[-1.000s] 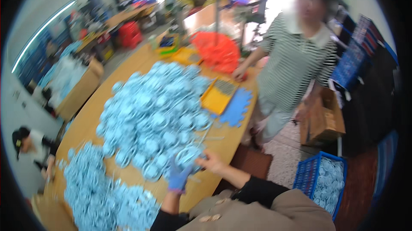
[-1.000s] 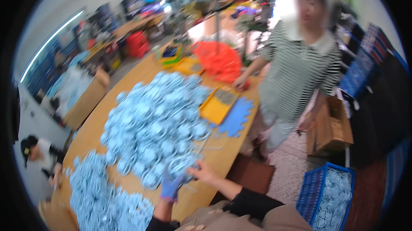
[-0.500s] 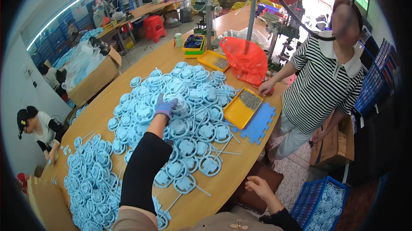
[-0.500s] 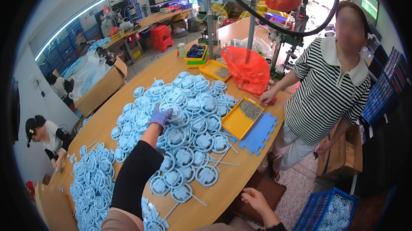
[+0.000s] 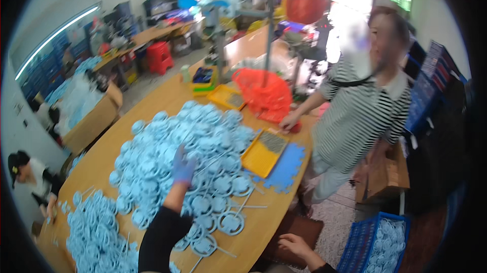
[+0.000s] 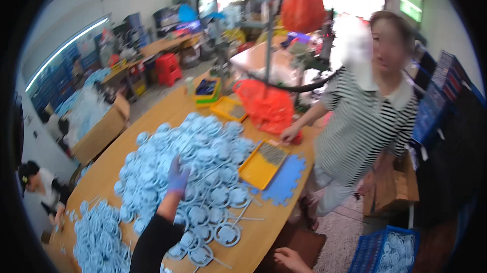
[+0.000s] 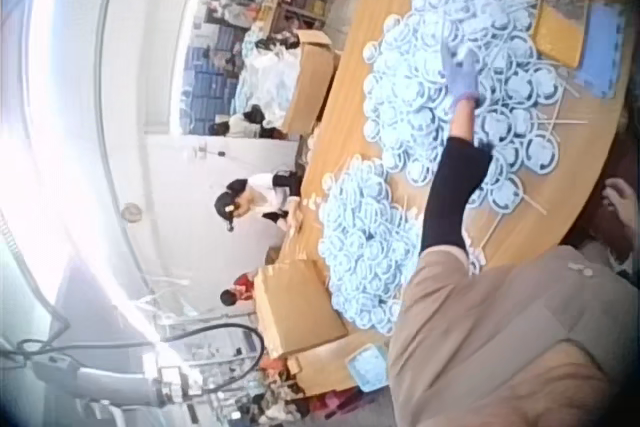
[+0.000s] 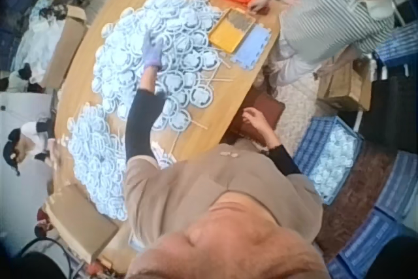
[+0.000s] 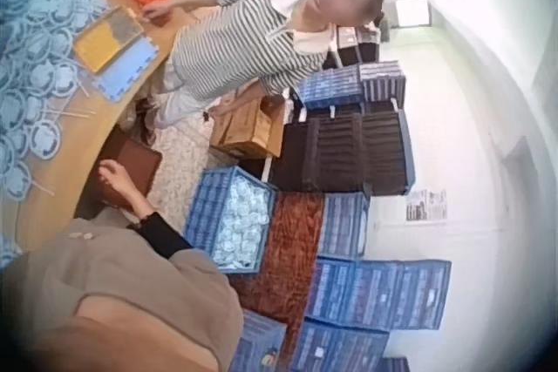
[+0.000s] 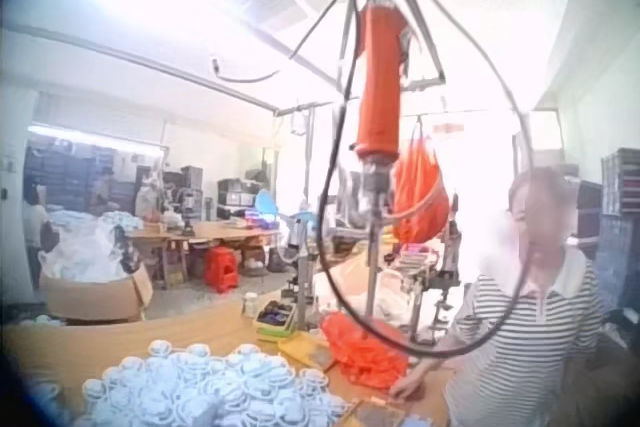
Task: The recorder is sorting and processing light blue plastic circular components at a workbench in a factory.
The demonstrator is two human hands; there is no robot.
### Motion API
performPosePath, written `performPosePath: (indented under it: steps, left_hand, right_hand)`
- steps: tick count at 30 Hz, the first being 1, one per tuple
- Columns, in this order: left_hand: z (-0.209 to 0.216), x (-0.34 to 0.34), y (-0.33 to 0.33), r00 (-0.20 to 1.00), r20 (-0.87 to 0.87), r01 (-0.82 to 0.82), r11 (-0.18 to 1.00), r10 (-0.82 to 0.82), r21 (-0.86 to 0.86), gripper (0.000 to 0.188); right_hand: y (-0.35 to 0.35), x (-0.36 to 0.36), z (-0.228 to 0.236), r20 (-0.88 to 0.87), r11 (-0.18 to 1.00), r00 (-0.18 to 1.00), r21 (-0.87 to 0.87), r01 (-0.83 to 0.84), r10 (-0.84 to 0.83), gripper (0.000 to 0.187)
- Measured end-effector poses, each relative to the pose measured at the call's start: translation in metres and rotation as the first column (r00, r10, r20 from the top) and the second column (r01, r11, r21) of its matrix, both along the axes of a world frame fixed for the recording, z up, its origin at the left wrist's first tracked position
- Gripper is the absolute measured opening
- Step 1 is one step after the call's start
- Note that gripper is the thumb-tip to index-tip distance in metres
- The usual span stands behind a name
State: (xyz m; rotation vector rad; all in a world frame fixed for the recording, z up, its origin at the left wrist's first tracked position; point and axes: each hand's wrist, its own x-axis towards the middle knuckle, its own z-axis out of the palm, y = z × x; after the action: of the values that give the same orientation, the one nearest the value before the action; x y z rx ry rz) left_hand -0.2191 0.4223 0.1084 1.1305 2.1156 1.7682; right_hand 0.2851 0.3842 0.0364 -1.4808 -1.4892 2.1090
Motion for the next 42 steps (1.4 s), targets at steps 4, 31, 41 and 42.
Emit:
performPosePath:
  steps: [4, 31, 41, 42]
  left_hand:
    - [0.002, 0.091, -0.134, 0.993, 0.117, -0.012, 0.998, 0.019, -0.064, 0.039]
    - [-0.035, 0.257, -0.471, 0.955, -0.28, -0.074, 0.845, -0.093, -0.53, 0.03]
    - [-0.03, 0.317, -0.502, 0.624, -0.741, -0.563, 0.514, -0.248, -0.647, 0.058]
    - [-0.039, 0.316, -0.507, 0.594, -0.768, -0.604, 0.497, -0.241, -0.623, 0.063]
  right_hand:
    - [0.011, -0.033, -0.028, 0.047, 0.896, 0.958, 0.344, -0.282, 0.284, 0.043]
    - [-0.134, -0.077, 0.016, 0.363, 0.518, 0.632, 0.367, -0.772, 0.684, 0.053]
    - [-0.102, -0.004, 0.041, 0.281, 0.619, 0.773, 0.473, -0.627, 0.568, 0.044]
    - [-0.094, 0.008, 0.026, 0.31, 0.588, 0.774, 0.513, -0.625, 0.552, 0.043]
